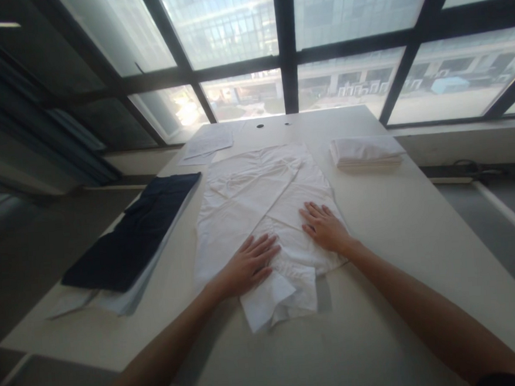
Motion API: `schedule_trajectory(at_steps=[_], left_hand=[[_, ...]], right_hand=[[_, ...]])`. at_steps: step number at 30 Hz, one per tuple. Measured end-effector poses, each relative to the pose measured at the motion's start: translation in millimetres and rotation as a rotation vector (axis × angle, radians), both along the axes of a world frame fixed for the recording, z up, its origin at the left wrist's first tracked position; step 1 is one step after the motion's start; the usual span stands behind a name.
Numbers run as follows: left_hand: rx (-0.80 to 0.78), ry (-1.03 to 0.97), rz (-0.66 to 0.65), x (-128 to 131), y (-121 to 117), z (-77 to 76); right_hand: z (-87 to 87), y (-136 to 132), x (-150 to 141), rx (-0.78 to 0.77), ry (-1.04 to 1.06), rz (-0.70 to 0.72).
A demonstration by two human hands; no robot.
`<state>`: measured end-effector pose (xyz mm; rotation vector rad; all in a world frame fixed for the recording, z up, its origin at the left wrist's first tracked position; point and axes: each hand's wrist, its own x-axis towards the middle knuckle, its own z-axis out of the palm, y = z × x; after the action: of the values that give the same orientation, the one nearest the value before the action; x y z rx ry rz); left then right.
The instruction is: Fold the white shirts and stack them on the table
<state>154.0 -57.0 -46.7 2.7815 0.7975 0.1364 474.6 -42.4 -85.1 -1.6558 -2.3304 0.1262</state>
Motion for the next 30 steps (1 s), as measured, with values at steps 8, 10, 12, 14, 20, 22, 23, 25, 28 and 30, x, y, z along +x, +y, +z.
schedule_trajectory(at_steps=[8,10,12,14,20,22,23,25,28,30], left_hand=[[0.015,-0.011,-0.003,1,0,-0.2],[0.016,-0.012,0.002,1,0,-0.8],[0.012,-0.008,0.004,1,1,-1.3],[0.007,-0.006,0.005,1,1,-1.5],[0.015,0.006,0.002,0,1,-1.4],[0.015,0.005,0.005,0,1,-1.3],[0.014,0.005,0.005,1,1,-1.3],[0.011,0.005,0.004,2,1,-1.3],[0.006,0.007,0.006,1,0,-0.2],[-0.02,0.012,0.004,-4,-4,2.3]], right_hand=[[6.5,-19,-24,-0.025,0.093,0.297],[4.7,-18,-24,-0.033,0.062,0.282],[3.9,-16,-21,-0.02,0.042,0.225],[4.6,-15,-17,0.003,0.054,0.19],[4.7,-14,-12,-0.025,0.051,0.286],[3.5,-13,-12,-0.036,0.032,0.302],[3.4,-13,-12,-0.039,0.031,0.307],[4.7,-14,-13,-0.047,0.045,0.323],[9.7,-21,-13,-0.061,0.083,0.362],[13.6,-31,-10,-0.069,0.121,0.381]])
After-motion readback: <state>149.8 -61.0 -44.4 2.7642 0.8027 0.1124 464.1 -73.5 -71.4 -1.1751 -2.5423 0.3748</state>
